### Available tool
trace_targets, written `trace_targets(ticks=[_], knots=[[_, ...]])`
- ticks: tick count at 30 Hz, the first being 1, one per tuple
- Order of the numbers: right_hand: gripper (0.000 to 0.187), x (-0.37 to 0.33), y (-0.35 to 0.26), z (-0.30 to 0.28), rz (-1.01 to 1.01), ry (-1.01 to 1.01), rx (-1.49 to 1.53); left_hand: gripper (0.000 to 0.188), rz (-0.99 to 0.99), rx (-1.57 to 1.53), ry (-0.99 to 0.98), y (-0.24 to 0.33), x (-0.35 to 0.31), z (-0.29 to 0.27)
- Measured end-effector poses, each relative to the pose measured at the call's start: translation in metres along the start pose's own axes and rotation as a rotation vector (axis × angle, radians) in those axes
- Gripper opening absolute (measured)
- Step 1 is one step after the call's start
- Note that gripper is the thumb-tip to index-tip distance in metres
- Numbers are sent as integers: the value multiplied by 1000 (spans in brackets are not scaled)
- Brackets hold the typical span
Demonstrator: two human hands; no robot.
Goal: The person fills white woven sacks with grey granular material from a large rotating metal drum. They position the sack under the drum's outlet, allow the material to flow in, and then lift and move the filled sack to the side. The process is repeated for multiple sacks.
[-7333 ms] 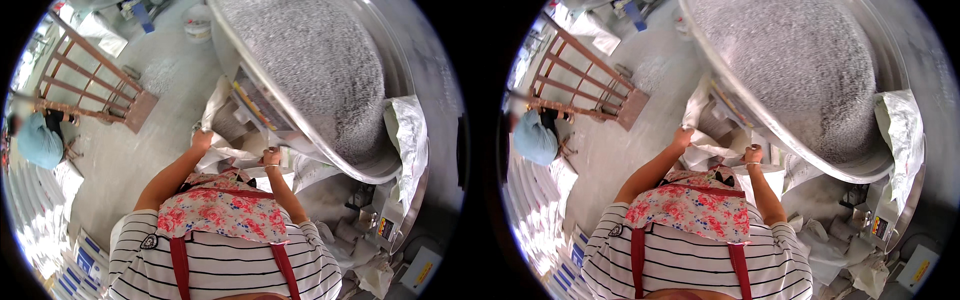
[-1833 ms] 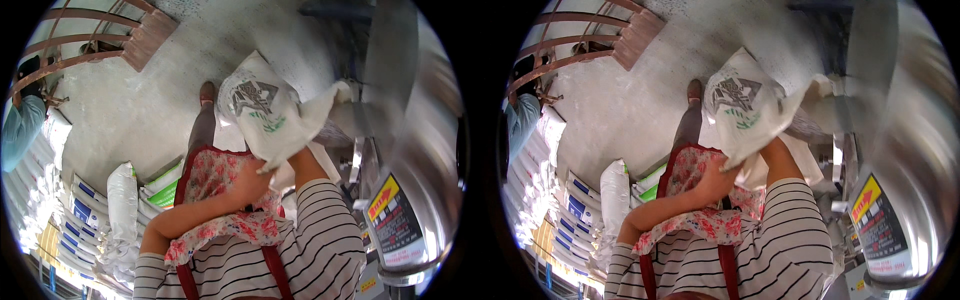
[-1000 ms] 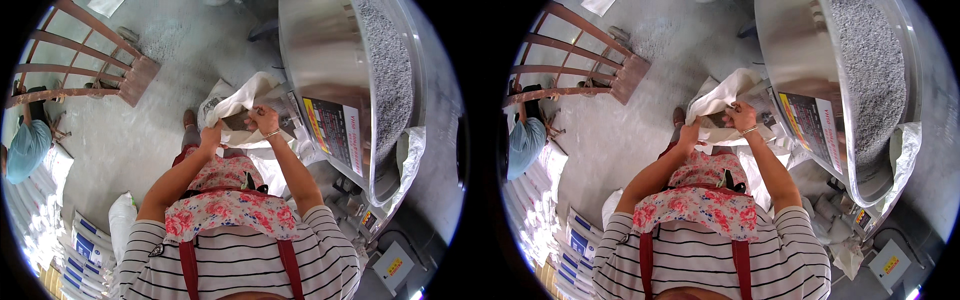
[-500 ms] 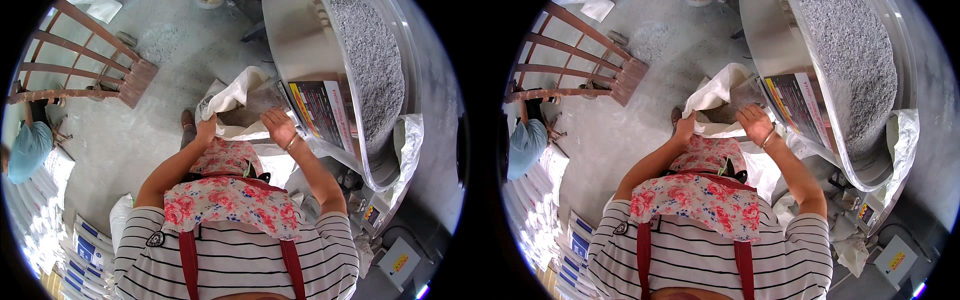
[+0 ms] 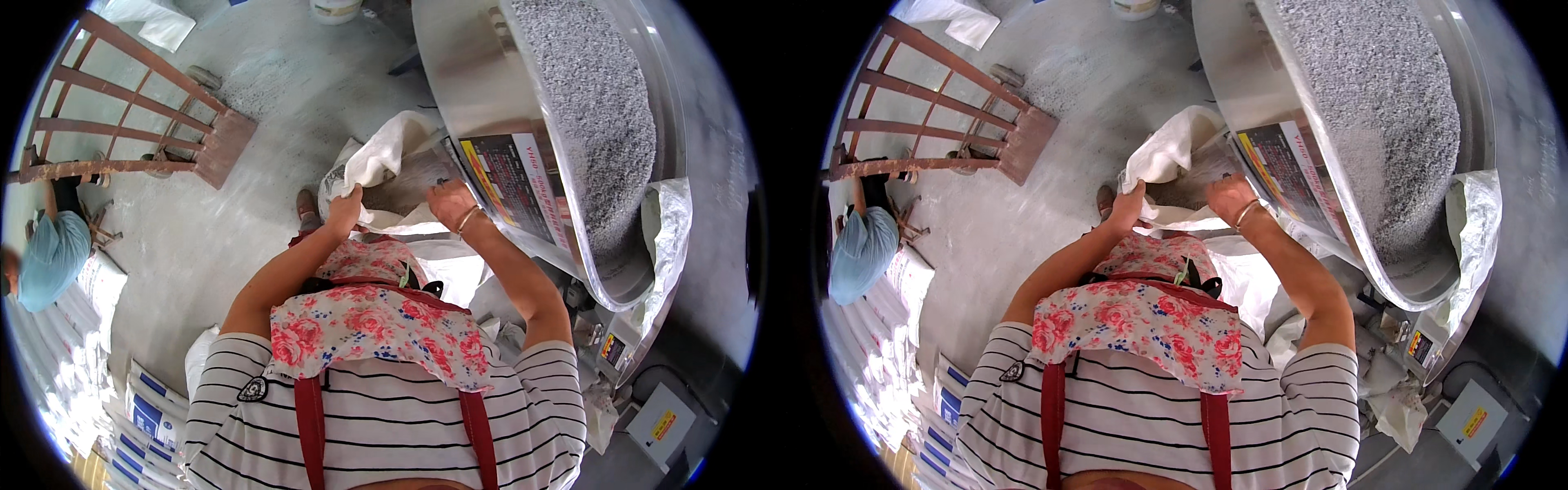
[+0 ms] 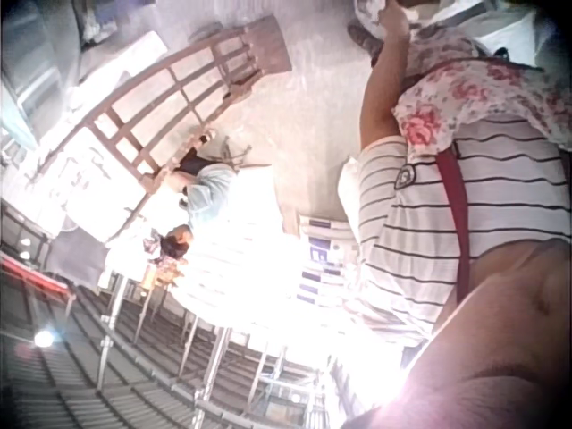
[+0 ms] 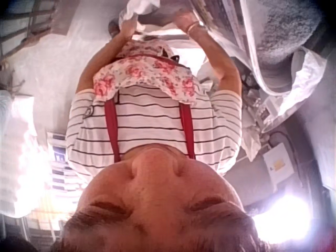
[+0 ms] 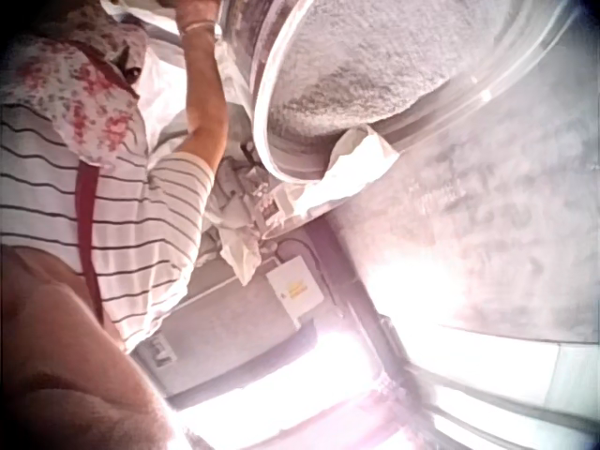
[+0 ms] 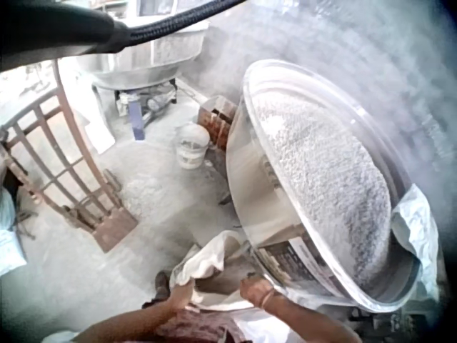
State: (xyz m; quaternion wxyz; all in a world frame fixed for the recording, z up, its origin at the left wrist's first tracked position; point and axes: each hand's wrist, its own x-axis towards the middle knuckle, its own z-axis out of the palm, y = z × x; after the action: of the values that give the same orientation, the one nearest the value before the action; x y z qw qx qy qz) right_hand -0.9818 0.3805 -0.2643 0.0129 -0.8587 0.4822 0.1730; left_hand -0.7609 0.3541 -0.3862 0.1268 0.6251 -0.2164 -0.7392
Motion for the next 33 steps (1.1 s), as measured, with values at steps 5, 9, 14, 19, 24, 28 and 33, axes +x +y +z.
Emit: trace_targets(ticks=[5, 9, 14, 19, 24, 28, 33], knots=[[7, -4, -12, -20, 68, 37, 210, 67, 10, 69, -67, -3, 8, 9], [9, -10, -5, -8, -25, 120, 274, 62, 315, 410, -100, -42, 68, 2], [12, -17, -2, -3, 31, 294, 215, 56, -68, 112, -126, -2, 22, 19], [18, -12, 0, 0, 64, 228, 326, 50, -115, 70, -94, 35, -40, 44], [24, 2, -5, 21, 82, 115, 332, 59, -139, 235, -76, 18, -11, 28], [31, 26, -22, 101, 158, 137, -871, 60, -106, 264, -96, 14, -7, 27], [18, 12, -11, 51, 162, 283, -318, 60, -114, 246, -111, 27, -27, 39]])
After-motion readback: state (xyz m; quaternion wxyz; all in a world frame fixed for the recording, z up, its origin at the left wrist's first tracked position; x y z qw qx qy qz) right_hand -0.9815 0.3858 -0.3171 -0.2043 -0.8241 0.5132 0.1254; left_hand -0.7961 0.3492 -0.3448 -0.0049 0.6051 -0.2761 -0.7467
